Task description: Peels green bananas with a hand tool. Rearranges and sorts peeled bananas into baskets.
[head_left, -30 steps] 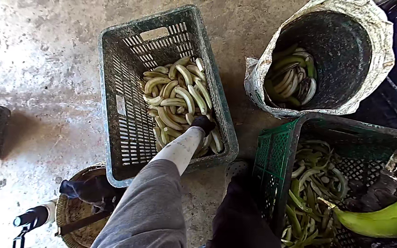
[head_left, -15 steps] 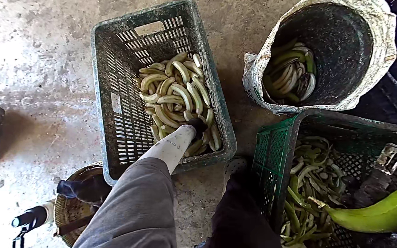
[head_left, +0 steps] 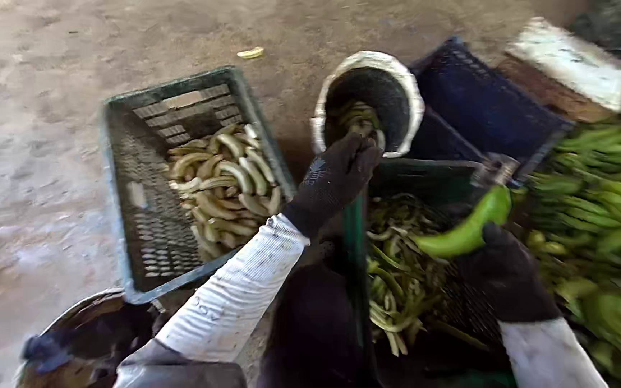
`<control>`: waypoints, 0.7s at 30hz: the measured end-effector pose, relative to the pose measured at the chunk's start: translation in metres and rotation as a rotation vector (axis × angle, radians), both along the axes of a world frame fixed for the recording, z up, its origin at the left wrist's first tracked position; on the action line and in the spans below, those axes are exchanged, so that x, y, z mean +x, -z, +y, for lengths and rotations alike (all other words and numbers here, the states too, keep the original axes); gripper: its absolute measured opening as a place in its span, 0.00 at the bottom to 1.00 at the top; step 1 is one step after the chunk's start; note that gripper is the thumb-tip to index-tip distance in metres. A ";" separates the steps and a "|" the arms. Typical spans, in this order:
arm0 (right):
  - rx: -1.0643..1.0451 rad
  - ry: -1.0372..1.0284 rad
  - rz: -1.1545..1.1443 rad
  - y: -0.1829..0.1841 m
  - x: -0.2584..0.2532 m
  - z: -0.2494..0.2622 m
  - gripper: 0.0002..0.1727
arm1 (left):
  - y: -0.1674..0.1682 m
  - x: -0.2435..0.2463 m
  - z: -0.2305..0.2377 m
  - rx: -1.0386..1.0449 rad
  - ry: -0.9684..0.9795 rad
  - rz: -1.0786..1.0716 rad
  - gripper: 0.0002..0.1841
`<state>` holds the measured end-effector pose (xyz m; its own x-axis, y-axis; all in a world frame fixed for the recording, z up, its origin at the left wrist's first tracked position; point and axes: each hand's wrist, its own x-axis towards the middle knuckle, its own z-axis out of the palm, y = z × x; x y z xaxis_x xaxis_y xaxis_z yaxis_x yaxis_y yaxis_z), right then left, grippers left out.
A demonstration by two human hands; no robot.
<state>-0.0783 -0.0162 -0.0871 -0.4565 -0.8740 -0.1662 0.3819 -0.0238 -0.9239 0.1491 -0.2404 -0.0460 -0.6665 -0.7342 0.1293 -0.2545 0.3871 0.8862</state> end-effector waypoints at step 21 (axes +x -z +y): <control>0.136 0.033 0.526 -0.038 -0.032 0.168 0.28 | 0.039 -0.155 0.176 0.440 0.305 0.431 0.19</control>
